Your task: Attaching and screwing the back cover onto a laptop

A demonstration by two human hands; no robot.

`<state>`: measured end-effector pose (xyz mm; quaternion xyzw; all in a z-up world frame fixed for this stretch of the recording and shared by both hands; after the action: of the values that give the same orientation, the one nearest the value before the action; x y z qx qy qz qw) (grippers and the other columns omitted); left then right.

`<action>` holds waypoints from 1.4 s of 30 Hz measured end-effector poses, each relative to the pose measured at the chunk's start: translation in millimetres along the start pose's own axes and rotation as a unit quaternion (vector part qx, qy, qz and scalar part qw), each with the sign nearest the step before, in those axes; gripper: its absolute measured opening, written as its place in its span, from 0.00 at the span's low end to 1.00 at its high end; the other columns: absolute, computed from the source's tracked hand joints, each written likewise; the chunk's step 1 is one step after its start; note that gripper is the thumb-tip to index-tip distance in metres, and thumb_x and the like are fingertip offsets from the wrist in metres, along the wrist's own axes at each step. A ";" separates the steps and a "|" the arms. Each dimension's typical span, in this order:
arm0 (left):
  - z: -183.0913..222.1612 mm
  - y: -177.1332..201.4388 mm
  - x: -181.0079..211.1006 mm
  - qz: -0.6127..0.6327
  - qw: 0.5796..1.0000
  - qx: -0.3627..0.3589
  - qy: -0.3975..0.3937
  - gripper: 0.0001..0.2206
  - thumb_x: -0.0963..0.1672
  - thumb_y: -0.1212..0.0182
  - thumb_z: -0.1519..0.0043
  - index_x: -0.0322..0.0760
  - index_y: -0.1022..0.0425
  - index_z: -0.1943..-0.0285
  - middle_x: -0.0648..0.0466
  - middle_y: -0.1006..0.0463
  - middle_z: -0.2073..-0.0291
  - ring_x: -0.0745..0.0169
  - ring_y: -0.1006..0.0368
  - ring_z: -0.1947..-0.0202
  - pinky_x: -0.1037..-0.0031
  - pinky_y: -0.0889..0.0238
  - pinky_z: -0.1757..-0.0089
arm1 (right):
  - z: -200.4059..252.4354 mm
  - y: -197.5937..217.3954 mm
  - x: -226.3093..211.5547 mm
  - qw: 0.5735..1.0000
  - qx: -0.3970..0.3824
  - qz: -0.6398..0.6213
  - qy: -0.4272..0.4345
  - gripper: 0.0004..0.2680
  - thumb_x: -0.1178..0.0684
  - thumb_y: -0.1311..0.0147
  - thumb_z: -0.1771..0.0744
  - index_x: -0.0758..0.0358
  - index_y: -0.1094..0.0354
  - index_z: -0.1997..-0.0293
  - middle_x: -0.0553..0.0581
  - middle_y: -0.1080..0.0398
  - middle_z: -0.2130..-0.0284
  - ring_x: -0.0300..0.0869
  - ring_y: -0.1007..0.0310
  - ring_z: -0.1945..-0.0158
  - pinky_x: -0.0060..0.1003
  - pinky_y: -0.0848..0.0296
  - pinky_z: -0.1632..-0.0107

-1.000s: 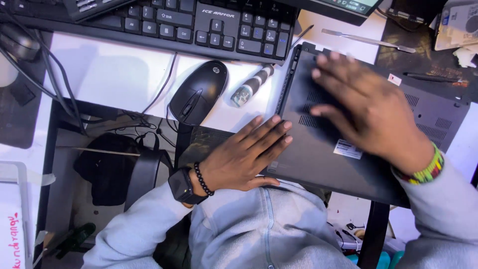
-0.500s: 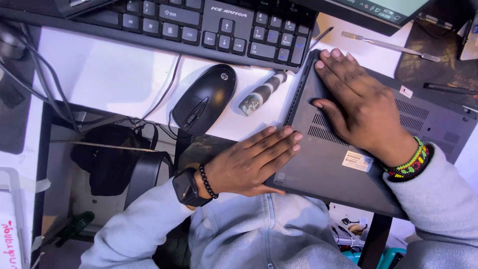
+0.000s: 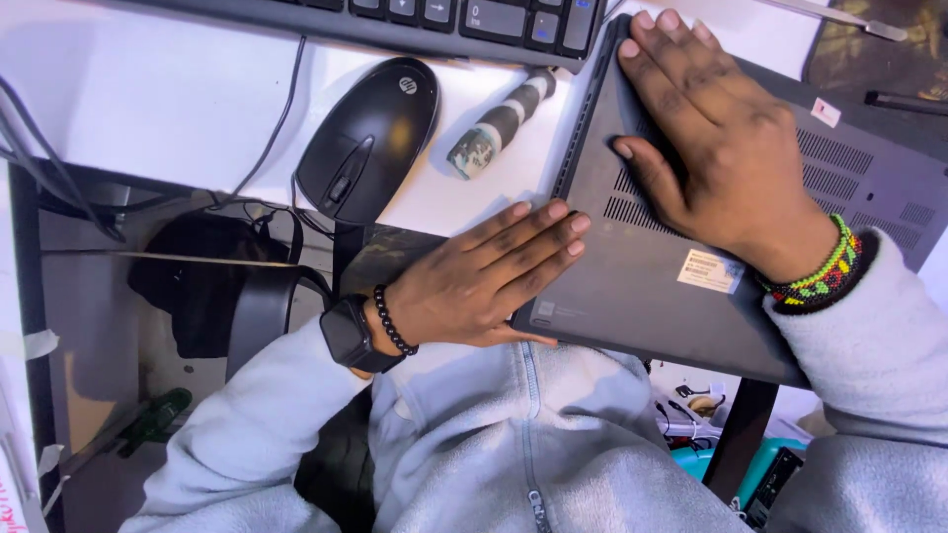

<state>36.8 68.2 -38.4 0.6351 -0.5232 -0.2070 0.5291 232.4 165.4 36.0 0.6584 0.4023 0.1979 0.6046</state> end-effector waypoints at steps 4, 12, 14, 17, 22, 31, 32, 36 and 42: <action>0.4 2.1 0.7 -0.017 0.999 0.029 -0.005 0.20 0.39 0.66 0.24 0.28 0.41 0.24 0.43 0.41 0.26 0.48 0.45 0.25 0.58 0.50 0.29 | -0.5 0.4 -2.8 1.000 -0.002 -0.003 -0.003 0.19 0.53 0.53 0.24 0.84 0.41 0.27 0.82 0.40 0.31 0.72 0.38 0.27 0.59 0.41 0.25; -1.6 3.4 4.9 -0.049 0.994 0.092 -0.015 0.20 0.39 0.69 0.25 0.26 0.35 0.29 0.40 0.33 0.31 0.45 0.37 0.29 0.58 0.45 0.31 | -1.1 -1.1 -1.1 1.000 -0.021 -0.007 0.002 0.20 0.53 0.54 0.25 0.84 0.44 0.27 0.83 0.41 0.30 0.73 0.43 0.26 0.61 0.44 0.24; -2.2 2.0 3.2 -0.061 0.993 0.100 -0.020 0.21 0.39 0.70 0.25 0.25 0.33 0.30 0.40 0.32 0.31 0.44 0.36 0.30 0.58 0.44 0.32 | -1.6 -2.4 1.7 0.999 -0.030 -0.011 0.003 0.21 0.52 0.55 0.25 0.84 0.45 0.26 0.84 0.43 0.30 0.73 0.44 0.26 0.61 0.46 0.24; -1.9 3.9 9.9 -0.112 0.986 0.112 -0.050 0.18 0.40 0.65 0.24 0.23 0.36 0.29 0.38 0.33 0.32 0.42 0.36 0.31 0.58 0.42 0.32 | 5.8 -2.8 1.4 0.999 -0.030 -0.017 0.007 0.22 0.49 0.58 0.25 0.83 0.47 0.25 0.85 0.43 0.30 0.74 0.44 0.26 0.62 0.46 0.24; -5.8 8.9 4.2 -0.048 0.996 0.067 -0.033 0.19 0.36 0.66 0.27 0.22 0.36 0.29 0.39 0.35 0.30 0.41 0.38 0.29 0.55 0.43 0.31 | 6.2 2.8 9.2 0.995 -0.035 -0.098 0.009 0.24 0.49 0.53 0.28 0.79 0.51 0.26 0.79 0.48 0.28 0.67 0.52 0.23 0.59 0.55 0.22; -45.3 64.4 -6.1 0.107 0.978 -0.177 -0.002 0.46 0.50 0.23 0.56 0.33 0.38 0.26 0.45 0.36 0.28 0.51 0.43 0.27 0.53 0.66 0.29 | 135.1 94.1 42.0 0.986 0.090 -0.039 -0.134 0.17 0.54 0.46 0.25 0.75 0.39 0.29 0.78 0.36 0.32 0.68 0.35 0.30 0.58 0.38 0.30; -60.8 68.2 0.1 0.107 0.978 -0.179 -0.011 0.46 0.50 0.23 0.56 0.33 0.38 0.26 0.45 0.36 0.28 0.51 0.43 0.27 0.53 0.66 0.29 | 158.3 96.0 40.1 0.985 0.093 -0.035 -0.142 0.17 0.54 0.46 0.25 0.75 0.39 0.29 0.78 0.36 0.32 0.68 0.35 0.30 0.58 0.38 0.30; -128.1 47.6 19.6 -0.007 0.990 -0.133 -0.038 0.40 0.62 0.43 0.40 0.30 0.34 0.29 0.45 0.21 0.46 0.48 0.26 0.46 0.52 0.48 0.33 | 238.7 96.2 29.5 0.951 0.152 -0.008 -0.270 0.17 0.55 0.41 0.27 0.78 0.34 0.31 0.75 0.29 0.37 0.61 0.33 0.30 0.52 0.33 0.32; -215.1 -40.8 56.7 -0.068 0.984 -0.099 -0.130 0.39 0.61 0.50 0.33 0.26 0.40 0.25 0.38 0.33 0.30 0.38 0.39 0.30 0.49 0.53 0.32 | 302.1 65.8 -7.1 0.926 0.129 -0.074 -0.346 0.23 0.51 0.34 0.35 0.68 0.35 0.34 0.66 0.33 0.35 0.55 0.31 0.33 0.47 0.33 0.32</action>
<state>251.4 111.7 18.0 0.5813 -0.5197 -0.3741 0.5020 472.9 -28.8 42.8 0.7265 0.2382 -0.1413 0.6289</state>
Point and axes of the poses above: each hand's wrist, its own z-axis away from the middle knuckle, its own y-axis out of the back of the hand, x = y × z, the point moved 4 cm from there along -z, towards the middle knuckle
